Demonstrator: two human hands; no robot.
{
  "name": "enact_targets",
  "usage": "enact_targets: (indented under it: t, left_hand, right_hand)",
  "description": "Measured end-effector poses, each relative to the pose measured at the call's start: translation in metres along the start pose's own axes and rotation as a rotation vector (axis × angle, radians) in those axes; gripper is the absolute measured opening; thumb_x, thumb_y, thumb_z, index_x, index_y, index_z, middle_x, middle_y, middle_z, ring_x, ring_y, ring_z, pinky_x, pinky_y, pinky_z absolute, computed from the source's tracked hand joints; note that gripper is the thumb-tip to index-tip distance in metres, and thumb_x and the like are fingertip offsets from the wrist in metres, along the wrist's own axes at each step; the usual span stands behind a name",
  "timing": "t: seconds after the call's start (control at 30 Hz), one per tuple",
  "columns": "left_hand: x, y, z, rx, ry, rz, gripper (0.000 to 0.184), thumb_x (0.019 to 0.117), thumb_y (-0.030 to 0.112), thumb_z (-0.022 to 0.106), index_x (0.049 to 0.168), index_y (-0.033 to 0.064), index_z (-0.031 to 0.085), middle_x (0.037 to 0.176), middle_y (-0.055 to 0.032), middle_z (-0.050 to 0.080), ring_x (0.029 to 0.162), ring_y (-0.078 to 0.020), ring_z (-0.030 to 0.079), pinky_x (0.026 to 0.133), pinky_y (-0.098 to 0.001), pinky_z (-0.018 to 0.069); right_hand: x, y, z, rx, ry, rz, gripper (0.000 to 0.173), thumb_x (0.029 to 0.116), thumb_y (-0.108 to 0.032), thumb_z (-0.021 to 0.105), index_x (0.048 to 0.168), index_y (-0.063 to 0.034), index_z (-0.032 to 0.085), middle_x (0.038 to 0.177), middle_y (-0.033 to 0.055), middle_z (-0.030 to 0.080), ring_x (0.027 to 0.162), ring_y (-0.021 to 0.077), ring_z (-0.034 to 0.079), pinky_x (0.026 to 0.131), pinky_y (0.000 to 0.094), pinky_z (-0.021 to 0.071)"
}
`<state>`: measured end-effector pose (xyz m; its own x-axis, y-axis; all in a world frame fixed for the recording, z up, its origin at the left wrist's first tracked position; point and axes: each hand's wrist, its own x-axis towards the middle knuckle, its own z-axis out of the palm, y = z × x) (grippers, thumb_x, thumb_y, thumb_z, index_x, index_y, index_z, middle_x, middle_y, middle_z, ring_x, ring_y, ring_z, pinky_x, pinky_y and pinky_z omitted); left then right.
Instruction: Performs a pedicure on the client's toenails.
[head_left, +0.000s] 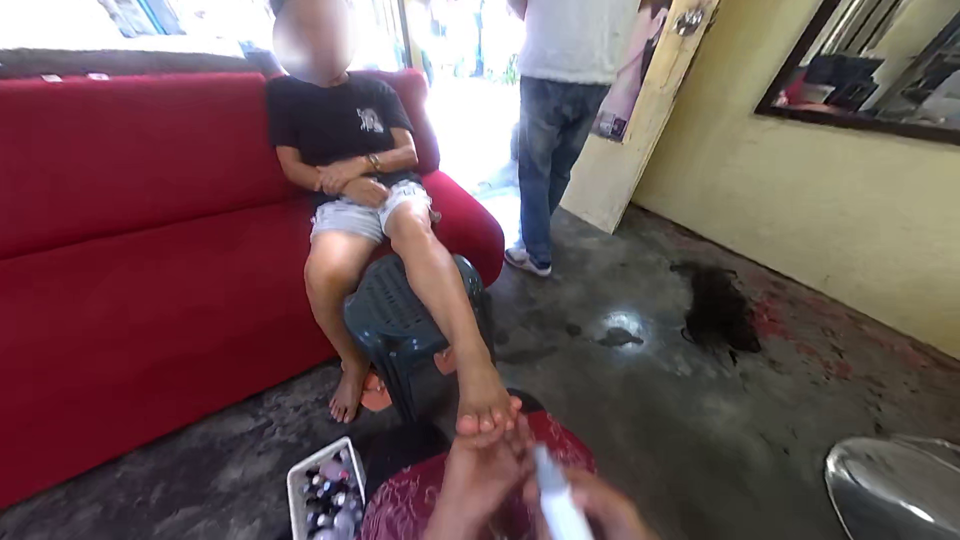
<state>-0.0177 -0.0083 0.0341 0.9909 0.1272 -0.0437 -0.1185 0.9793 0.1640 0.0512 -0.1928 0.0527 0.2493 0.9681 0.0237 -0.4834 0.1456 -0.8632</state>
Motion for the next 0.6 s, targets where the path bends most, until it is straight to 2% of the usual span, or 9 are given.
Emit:
enact_targets:
  t: [0.07,0.13,0.17,0.27,0.33,0.43,0.47,0.53,0.6]
  left_hand:
    - [-0.001,-0.002,0.001,0.045,0.046,0.016,0.033,0.0816,0.037,0.077,0.101,0.0107,0.074,0.103,-0.0095,0.073,0.097,-0.0241,0.071,0.084,-0.0408,0.06]
    - [-0.004,-0.004,0.002,0.074,0.118,0.035,0.024,0.0957,0.027,0.053,0.101,0.0093,0.068,0.102,-0.0106,0.071,0.099,-0.0254,0.07,0.089,-0.0428,0.058]
    - [-0.004,-0.004,0.002,0.107,0.15,0.039,0.026,0.0976,0.02,0.042,0.102,0.0086,0.065,0.102,-0.0103,0.071,0.1,-0.0253,0.069,0.092,-0.0434,0.0568]
    - [-0.003,-0.004,-0.007,0.137,0.119,0.035,0.017,0.094,0.019,0.058,0.104,0.0116,0.07,0.103,-0.0063,0.07,0.105,-0.0229,0.067,0.1,-0.0446,0.0526]
    - [-0.004,-0.004,-0.007,0.135,0.113,0.043,0.017,0.094,0.017,0.059,0.106,0.0127,0.069,0.103,-0.0049,0.069,0.105,-0.0218,0.066,0.099,-0.0438,0.0523]
    - [-0.004,-0.003,-0.005,0.108,0.116,0.036,0.018,0.0929,0.011,0.056,0.105,0.0113,0.069,0.103,-0.0059,0.07,0.105,-0.0213,0.067,0.097,-0.0408,0.0535]
    - [-0.003,-0.003,-0.005,0.091,0.111,0.034,0.017,0.0919,0.009,0.057,0.103,0.0107,0.07,0.102,-0.0061,0.07,0.104,-0.0213,0.067,0.097,-0.0405,0.0537]
    - [-0.003,-0.002,-0.006,0.089,0.07,0.028,0.017,0.0896,0.01,0.062,0.104,0.0119,0.071,0.099,-0.0042,0.07,0.101,-0.0191,0.067,0.095,-0.0388,0.0543]
    - [-0.003,-0.001,-0.005,0.099,0.039,0.034,0.015,0.09,0.014,0.065,0.104,0.0124,0.072,0.1,-0.004,0.07,0.1,-0.0183,0.067,0.095,-0.0383,0.0546]
  right_hand:
    - [0.006,-0.005,-0.006,0.144,0.117,0.003,0.045,0.0953,-0.049,0.055,0.124,-0.0181,0.071,0.087,0.0023,0.073,0.073,0.0101,0.07,0.067,0.0272,0.059]
    - [0.01,-0.009,-0.005,0.125,0.23,0.034,0.044,0.0967,-0.05,0.054,0.122,-0.0155,0.066,0.078,-0.0003,0.069,0.064,0.0076,0.065,0.06,0.024,0.0563]
    - [0.012,-0.01,-0.003,0.07,0.276,0.054,0.045,0.0986,-0.051,0.053,0.122,-0.014,0.06,0.074,-0.0012,0.066,0.06,0.0072,0.063,0.058,0.0233,0.0555]
    - [0.017,-0.012,-0.001,-0.184,0.338,0.018,0.043,0.1059,-0.045,0.05,0.136,-0.0146,0.053,0.083,-0.0001,0.066,0.062,0.0069,0.064,0.06,0.0218,0.0576]
    - [0.02,-0.009,-0.003,-0.415,0.345,-0.064,0.043,0.1086,-0.037,0.049,0.149,-0.0217,0.049,0.092,0.0038,0.067,0.065,0.0094,0.065,0.061,0.0245,0.0597]
    - [0.025,-0.012,-0.004,-0.608,0.353,-0.121,0.04,0.1089,-0.031,0.05,0.149,-0.028,0.052,0.104,0.0015,0.071,0.067,0.0088,0.067,0.061,0.0244,0.0604]
    - [0.027,-0.014,-0.003,-0.58,0.339,-0.109,0.038,0.1092,-0.031,0.049,0.146,-0.028,0.054,0.104,0.0014,0.071,0.066,0.0088,0.067,0.06,0.0238,0.0599]
    - [0.03,-0.018,0.002,-0.376,0.301,-0.041,0.034,0.11,-0.034,0.044,0.142,-0.0262,0.054,0.087,0.0045,0.069,0.06,0.0101,0.066,0.057,0.0231,0.0591]
    - [0.034,-0.017,0.005,-0.111,0.239,0.009,0.034,0.1095,-0.041,0.043,0.138,-0.0265,0.053,0.08,0.0058,0.067,0.057,0.0101,0.065,0.055,0.0225,0.0585]
